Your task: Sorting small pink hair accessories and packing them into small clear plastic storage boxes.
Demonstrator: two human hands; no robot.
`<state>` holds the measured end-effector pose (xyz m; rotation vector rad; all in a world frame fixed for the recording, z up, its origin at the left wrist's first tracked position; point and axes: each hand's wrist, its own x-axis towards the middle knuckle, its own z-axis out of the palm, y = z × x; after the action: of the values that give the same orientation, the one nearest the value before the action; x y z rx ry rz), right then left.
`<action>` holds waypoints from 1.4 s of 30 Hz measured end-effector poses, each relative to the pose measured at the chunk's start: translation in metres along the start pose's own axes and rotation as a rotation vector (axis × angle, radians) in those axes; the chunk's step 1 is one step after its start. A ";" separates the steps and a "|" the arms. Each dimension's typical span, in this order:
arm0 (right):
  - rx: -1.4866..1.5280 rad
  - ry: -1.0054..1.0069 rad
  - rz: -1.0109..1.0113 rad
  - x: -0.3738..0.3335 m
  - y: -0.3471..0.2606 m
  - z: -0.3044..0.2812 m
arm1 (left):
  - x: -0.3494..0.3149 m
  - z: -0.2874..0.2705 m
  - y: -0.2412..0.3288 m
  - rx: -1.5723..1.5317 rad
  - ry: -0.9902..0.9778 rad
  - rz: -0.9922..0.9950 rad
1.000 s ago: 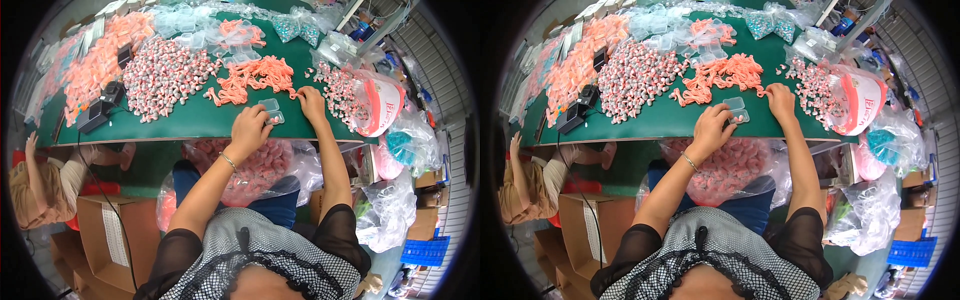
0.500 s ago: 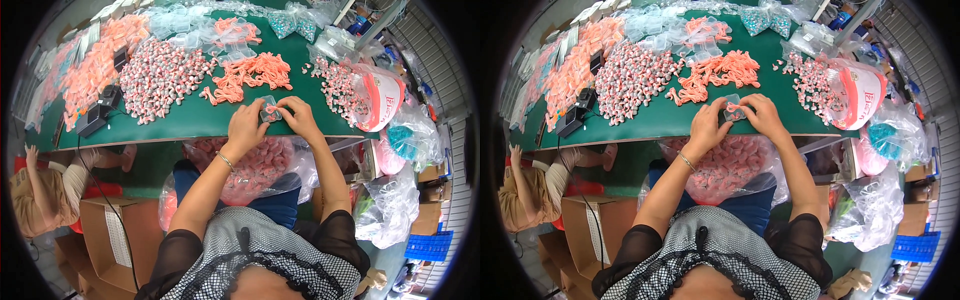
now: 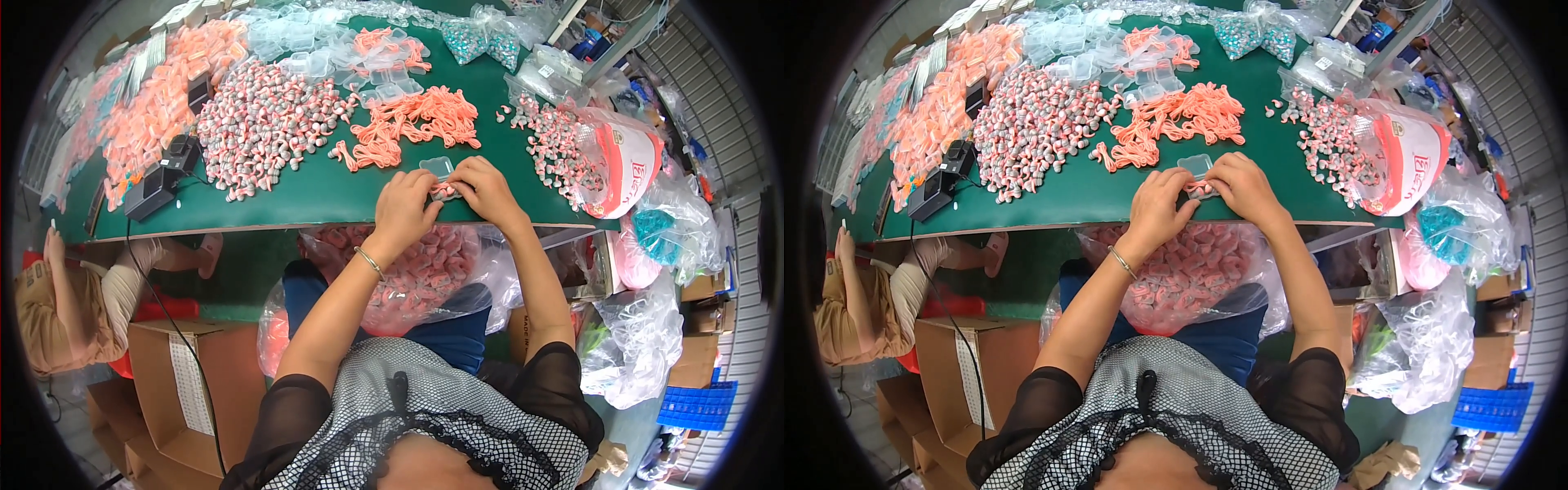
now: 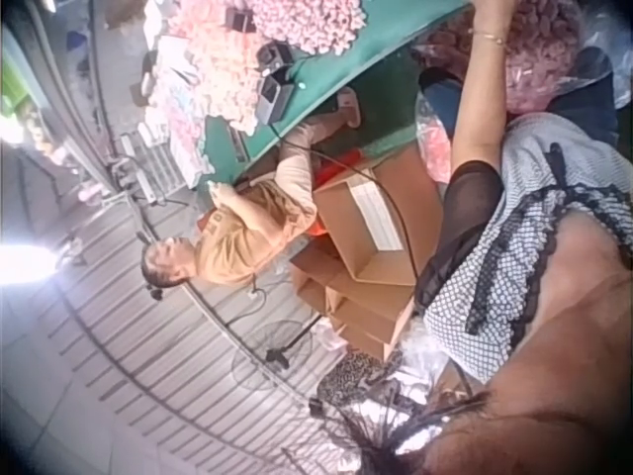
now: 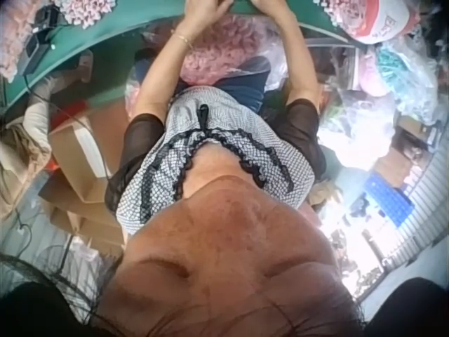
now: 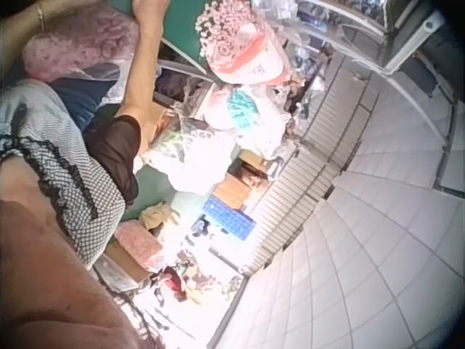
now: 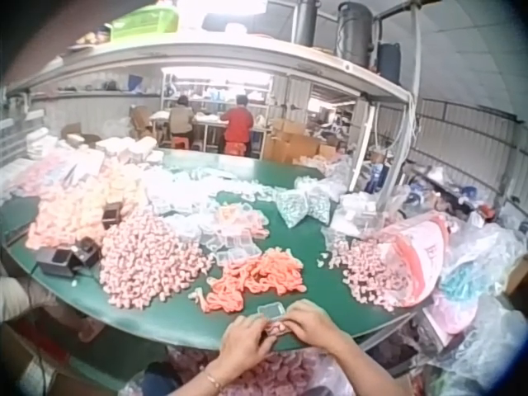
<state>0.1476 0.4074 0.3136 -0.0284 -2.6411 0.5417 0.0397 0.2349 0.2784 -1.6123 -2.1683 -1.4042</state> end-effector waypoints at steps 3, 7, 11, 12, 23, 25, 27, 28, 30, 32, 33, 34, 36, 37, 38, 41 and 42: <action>0.029 -0.038 0.042 0.004 0.003 -0.001 | 0.000 0.000 0.001 0.008 -0.003 -0.003; 0.054 0.045 0.178 0.016 0.012 0.000 | 0.000 0.001 0.001 0.015 0.012 0.017; -0.081 0.108 -0.095 0.021 0.032 0.019 | 0.001 0.003 0.001 0.017 0.014 0.027; -0.077 0.106 -0.098 0.023 0.026 0.018 | 0.000 0.002 0.000 0.017 0.004 0.029; 0.143 0.250 0.099 -0.004 -0.007 0.009 | 0.002 -0.004 0.007 -0.026 0.020 -0.026; 0.145 0.267 0.086 -0.013 -0.013 0.010 | 0.002 -0.004 0.006 -0.074 -0.051 -0.124; 0.149 0.285 0.072 -0.019 -0.018 0.014 | 0.001 -0.001 0.001 -0.076 -0.028 -0.089; 0.124 0.320 0.061 -0.022 -0.020 0.016 | 0.000 -0.001 0.000 -0.077 -0.004 -0.057; 0.100 0.349 0.069 -0.026 -0.025 0.018 | -0.001 -0.004 -0.003 -0.126 0.001 -0.065; 0.091 0.363 0.057 -0.029 -0.028 0.021 | -0.001 -0.007 -0.004 -0.176 0.006 -0.074; 0.082 0.374 0.046 -0.030 -0.028 0.021 | -0.001 -0.008 -0.004 -0.182 -0.005 -0.102; 0.082 0.375 0.045 -0.031 -0.029 0.021 | 0.000 -0.009 -0.005 -0.188 -0.016 -0.131; 0.096 0.377 0.057 -0.032 -0.030 0.022 | 0.002 -0.008 -0.006 -0.145 -0.017 -0.142; 0.097 0.378 0.056 -0.032 -0.030 0.023 | 0.003 -0.008 -0.006 -0.103 -0.019 -0.154; 0.109 0.383 0.070 -0.033 -0.030 0.024 | 0.003 -0.008 -0.005 -0.102 -0.019 -0.154; 0.124 0.395 0.087 -0.034 -0.027 0.026 | 0.006 -0.007 -0.003 -0.051 -0.020 -0.181; 0.128 0.400 0.090 -0.034 -0.027 0.028 | 0.006 -0.006 -0.001 -0.048 0.005 -0.208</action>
<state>0.1684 0.3684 0.2870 -0.1970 -2.2206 0.6584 0.0337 0.2350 0.2843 -1.4296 -2.3752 -1.5227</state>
